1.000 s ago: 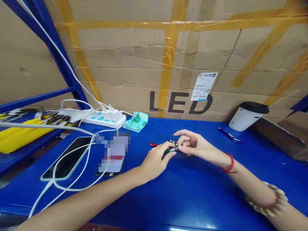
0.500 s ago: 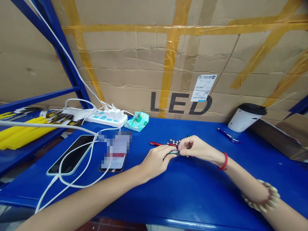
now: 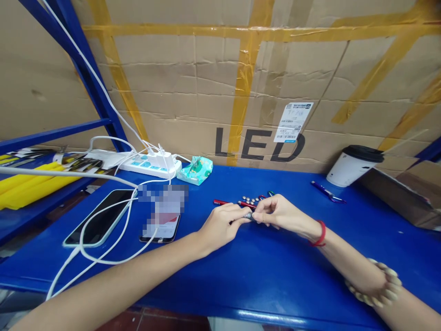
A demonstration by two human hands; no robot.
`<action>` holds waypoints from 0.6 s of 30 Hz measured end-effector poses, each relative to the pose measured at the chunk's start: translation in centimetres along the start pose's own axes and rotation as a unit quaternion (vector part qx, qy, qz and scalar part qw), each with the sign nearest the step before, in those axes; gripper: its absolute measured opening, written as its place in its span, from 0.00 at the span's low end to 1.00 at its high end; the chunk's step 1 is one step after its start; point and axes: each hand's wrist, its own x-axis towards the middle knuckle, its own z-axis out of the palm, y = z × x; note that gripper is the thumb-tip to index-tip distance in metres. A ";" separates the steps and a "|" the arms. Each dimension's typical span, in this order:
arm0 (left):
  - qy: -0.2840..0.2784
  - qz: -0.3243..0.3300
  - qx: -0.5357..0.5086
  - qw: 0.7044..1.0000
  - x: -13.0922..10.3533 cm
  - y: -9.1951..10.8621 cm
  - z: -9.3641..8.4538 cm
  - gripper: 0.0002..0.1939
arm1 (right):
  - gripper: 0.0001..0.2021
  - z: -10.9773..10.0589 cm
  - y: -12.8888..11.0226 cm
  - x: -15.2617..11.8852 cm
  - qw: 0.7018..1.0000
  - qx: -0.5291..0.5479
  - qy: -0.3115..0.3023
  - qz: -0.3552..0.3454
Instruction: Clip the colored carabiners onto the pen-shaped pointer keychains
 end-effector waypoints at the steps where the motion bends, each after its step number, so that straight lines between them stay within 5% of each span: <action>1: 0.002 0.001 -0.002 1.000 0.0 0.0 0.0 0.16 | 0.23 0.1 0.0 -0.1 1.000 0.013 -0.002 0.010; 10: 0.028 -0.055 -0.012 0.998 0.1 0.3 0.1 0.15 | 0.24 0.6 -0.2 0.0 0.998 0.055 0.010 0.039; 18: 0.049 -0.140 -0.067 0.987 0.7 0.8 0.0 0.13 | 0.22 0.2 -0.7 0.0 0.987 -0.011 0.141 -0.077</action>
